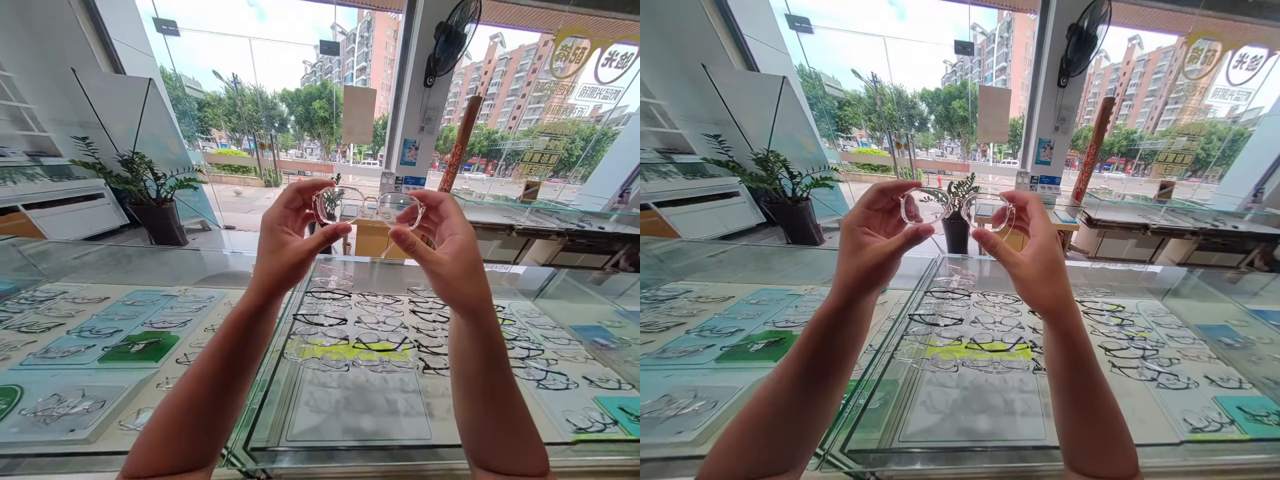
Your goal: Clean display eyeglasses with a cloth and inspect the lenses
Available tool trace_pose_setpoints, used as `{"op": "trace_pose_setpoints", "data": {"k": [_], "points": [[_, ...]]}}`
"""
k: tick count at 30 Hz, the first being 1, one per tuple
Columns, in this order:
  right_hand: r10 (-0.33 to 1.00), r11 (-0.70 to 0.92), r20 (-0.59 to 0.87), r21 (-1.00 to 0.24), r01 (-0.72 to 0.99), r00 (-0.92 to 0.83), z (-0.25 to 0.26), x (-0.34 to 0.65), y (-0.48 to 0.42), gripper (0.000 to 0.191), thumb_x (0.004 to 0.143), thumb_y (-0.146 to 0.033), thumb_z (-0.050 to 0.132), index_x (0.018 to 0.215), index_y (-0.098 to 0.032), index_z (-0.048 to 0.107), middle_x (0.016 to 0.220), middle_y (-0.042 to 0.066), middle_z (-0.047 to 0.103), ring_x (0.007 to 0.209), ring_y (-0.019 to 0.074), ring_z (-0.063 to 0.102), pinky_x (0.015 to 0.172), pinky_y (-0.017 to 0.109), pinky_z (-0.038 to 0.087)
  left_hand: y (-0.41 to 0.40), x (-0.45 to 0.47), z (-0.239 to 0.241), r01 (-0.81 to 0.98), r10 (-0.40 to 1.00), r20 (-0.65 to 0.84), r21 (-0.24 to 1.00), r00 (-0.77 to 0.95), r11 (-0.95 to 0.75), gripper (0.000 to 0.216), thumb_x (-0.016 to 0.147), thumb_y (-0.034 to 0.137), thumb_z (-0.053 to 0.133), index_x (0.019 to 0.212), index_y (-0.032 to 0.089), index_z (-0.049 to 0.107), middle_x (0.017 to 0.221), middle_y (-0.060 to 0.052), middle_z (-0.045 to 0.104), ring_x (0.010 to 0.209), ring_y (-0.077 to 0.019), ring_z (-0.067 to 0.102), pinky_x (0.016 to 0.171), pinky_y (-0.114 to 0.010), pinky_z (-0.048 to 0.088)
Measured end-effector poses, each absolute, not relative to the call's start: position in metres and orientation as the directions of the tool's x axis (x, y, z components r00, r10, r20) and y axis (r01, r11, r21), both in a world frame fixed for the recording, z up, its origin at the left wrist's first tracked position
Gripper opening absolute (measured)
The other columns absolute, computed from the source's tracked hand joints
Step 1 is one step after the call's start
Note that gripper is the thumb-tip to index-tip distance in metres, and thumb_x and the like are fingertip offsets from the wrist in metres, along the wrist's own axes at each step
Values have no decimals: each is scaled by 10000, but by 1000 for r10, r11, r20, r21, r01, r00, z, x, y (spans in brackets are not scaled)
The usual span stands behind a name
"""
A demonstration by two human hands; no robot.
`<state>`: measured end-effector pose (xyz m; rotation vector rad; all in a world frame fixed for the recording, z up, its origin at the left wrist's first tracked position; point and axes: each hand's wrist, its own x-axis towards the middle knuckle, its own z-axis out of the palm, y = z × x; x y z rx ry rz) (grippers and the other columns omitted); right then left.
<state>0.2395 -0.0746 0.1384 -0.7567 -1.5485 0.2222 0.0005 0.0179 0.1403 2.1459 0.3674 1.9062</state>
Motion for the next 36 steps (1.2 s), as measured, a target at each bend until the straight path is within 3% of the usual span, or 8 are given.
{"op": "trace_pose_setpoints", "data": {"k": [6,11,21,30,36], "points": [[526,759,845,-516,397,92,136,237,-68,550,935,-539,888,1387,-338,650,1284,80,754,1279,299,727,1175,525,610,15,1,140,63,427,901,423,74,-904,638,821,576,987,1360,328,753,1306,-79,756,1175,-263,739,943,-391,689],[500,730,858,-493,473,122,133,239,-64,511,945,-504,881,1386,-351,675,1364,85,735,1353,325,690,1118,524,620,15,8,133,78,468,883,465,27,-882,638,832,504,995,1379,298,739,1228,-76,780,1125,-243,753,936,-386,697],[515,708,834,-545,449,199,126,237,-58,532,903,-574,909,1325,-310,721,1301,112,783,1247,321,732,1165,571,601,18,10,127,133,419,906,423,-57,-896,618,856,559,973,1323,260,699,1221,-84,794,1139,-228,773,941,-336,682],[512,601,817,-561,569,264,130,232,-62,516,930,-537,864,1351,-281,714,1355,131,810,1250,331,775,1097,590,642,11,13,130,125,493,867,498,-70,-858,629,808,608,990,1277,278,731,1258,-91,824,1211,-275,792,1031,-411,691],[482,566,843,-508,649,240,133,230,-66,443,943,-497,844,1315,-288,724,1342,110,821,1223,330,788,1081,588,633,7,9,133,276,442,895,442,-66,-853,645,823,671,952,1290,276,744,1332,-93,808,1228,-292,784,1004,-421,685]]}}
